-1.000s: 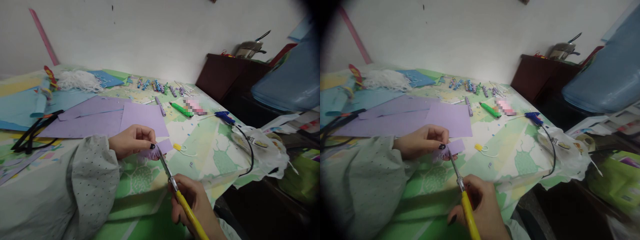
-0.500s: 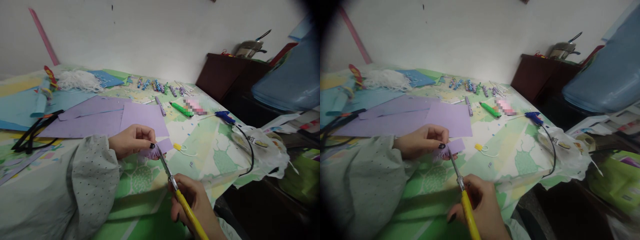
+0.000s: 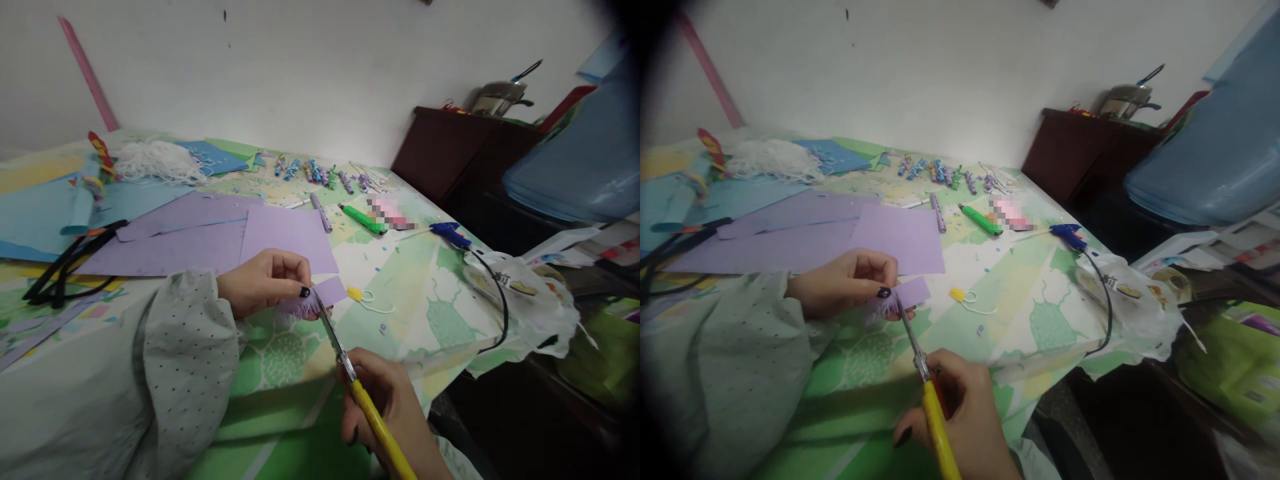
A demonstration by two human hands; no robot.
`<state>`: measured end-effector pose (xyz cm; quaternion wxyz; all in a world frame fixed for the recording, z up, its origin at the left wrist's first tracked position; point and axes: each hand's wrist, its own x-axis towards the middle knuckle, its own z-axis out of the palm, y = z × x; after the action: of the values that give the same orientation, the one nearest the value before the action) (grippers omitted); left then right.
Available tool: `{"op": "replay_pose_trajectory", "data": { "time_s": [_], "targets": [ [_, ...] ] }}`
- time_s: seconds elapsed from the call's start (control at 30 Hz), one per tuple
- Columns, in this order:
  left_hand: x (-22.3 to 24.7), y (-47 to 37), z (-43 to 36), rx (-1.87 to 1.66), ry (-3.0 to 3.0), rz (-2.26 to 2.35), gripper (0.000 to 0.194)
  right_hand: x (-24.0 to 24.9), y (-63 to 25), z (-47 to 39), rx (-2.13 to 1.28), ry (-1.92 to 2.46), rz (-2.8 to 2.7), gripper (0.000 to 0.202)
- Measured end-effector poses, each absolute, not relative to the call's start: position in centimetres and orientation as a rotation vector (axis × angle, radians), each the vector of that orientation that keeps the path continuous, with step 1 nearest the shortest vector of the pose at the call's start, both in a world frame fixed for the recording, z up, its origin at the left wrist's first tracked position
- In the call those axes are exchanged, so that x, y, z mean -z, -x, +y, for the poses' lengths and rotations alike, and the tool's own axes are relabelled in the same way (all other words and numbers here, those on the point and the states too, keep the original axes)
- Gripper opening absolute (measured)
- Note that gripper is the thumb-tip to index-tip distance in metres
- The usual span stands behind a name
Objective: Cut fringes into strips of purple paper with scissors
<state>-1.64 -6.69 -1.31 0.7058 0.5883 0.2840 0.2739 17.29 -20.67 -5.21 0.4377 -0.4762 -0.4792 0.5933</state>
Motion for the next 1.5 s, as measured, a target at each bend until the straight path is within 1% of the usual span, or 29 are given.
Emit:
{"op": "replay_pose_trajectory", "data": {
  "time_s": [0.43,0.7,0.9,1.13,1.3,1.5],
  "targets": [
    [1.2,1.6,-6.7,-0.626,-1.321,0.632,0.014,5.1,-17.2,-20.6,-1.440,1.226,-1.216,0.047],
    [1.1,1.6,-6.7,-0.620,-1.319,0.627,0.013,5.5,-17.4,-20.8,-1.435,1.210,-1.199,0.051],
    [1.2,1.6,-6.7,-0.614,-1.296,0.613,0.012,5.1,-17.2,-20.6,-1.426,1.240,-1.229,0.050],
    [1.1,1.5,-6.6,-0.644,-1.299,0.593,0.011,6.3,-17.5,-20.9,-1.382,1.233,-1.241,0.043],
    [1.4,1.5,-6.5,-0.635,-1.283,0.582,0.010,5.8,-17.3,-20.9,-1.408,1.230,-1.212,0.041],
    [1.2,1.5,-6.7,-0.621,-1.267,0.579,0.012,5.3,-17.3,-20.7,-1.407,1.234,-1.222,0.046]
  ]
}}
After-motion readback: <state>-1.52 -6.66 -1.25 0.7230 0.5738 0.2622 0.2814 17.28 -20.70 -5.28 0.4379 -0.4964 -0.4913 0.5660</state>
